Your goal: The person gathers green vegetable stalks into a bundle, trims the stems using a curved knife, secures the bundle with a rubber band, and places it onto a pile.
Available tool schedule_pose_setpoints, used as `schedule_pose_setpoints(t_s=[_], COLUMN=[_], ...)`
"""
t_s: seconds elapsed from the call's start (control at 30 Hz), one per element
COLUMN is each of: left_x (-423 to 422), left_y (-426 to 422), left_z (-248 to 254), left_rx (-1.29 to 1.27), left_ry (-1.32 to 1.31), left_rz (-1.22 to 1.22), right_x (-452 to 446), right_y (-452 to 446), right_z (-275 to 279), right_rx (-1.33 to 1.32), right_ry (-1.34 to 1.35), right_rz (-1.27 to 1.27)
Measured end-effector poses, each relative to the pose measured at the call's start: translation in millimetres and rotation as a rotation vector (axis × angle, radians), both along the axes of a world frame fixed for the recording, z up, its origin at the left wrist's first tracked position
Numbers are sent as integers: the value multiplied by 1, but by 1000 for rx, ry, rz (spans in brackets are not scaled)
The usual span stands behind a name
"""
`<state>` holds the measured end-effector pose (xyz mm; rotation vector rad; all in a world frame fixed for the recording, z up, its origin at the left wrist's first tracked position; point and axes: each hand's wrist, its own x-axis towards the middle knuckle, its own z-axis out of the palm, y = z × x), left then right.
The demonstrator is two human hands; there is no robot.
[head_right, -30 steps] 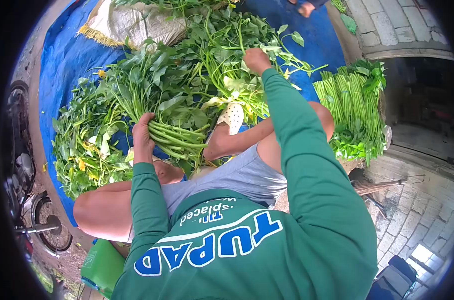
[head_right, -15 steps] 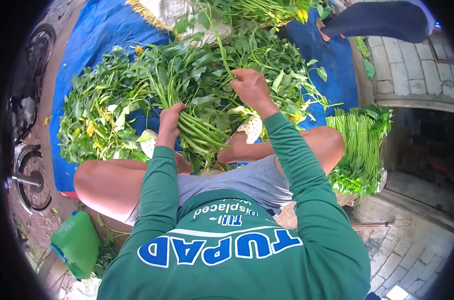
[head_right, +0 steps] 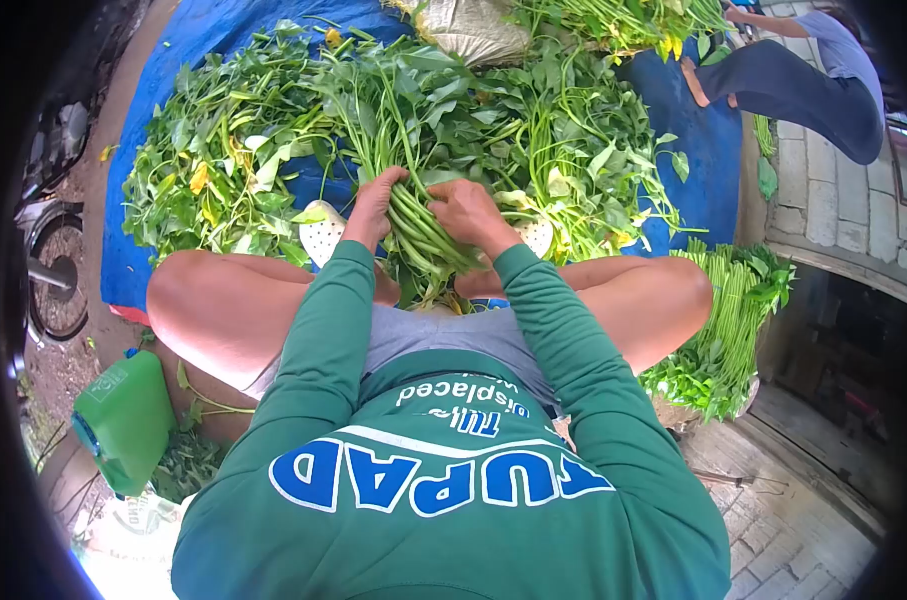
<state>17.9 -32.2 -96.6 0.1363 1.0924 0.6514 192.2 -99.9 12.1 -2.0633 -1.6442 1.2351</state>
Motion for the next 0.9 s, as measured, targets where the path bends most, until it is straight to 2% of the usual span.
schedule_pose_setpoints(t_s=[0.07,0.1,0.17,0.23,0.3,0.37,0.4,0.5,0.57,0.63,0.67,0.7,0.73,0.77,0.8,0.83,0.9], left_x=[-8,-10,-9,0,1,5,2,-7,-11,-8,-6,0,4,4,3,1,4], left_y=[-6,-8,-11,-18,-25,-30,-30,-22,-18,-15,-12,-8,-3,2,4,8,10], left_z=[-5,-4,1,-22,-18,-13,1,-5,-24,-10,2,18,33,45,47,50,64], left_rx=[-117,-134,-168,-14,210,356,241,-26,-36,33,99,168,237,278,293,311,289], left_ry=[-205,-221,-259,-100,17,33,4,19,34,93,124,151,179,173,163,153,174], left_rz=[5,-2,-31,115,196,201,163,-39,-62,-61,-65,-67,-65,-58,-76,-91,-130], right_x=[4,7,7,-3,-14,-26,-28,-31,-23,9,33,57,88,127,164,198,255], right_y=[-2,-3,-7,-7,-9,-13,-13,-14,-9,4,20,38,50,61,68,73,67], right_z=[-7,-10,-35,-32,-29,-39,-38,-42,-39,-30,-39,-33,-52,-74,-66,-80,-92], right_rx=[-92,-137,-65,-73,-31,57,29,15,-10,-62,-172,-344,-149,137,129,46,147], right_ry=[116,173,151,161,207,115,153,216,217,359,461,581,555,120,-127,-314,-450], right_rz=[-27,-47,12,31,6,-10,16,91,235,291,177,-137,-322,-294,-242,-333,-373])
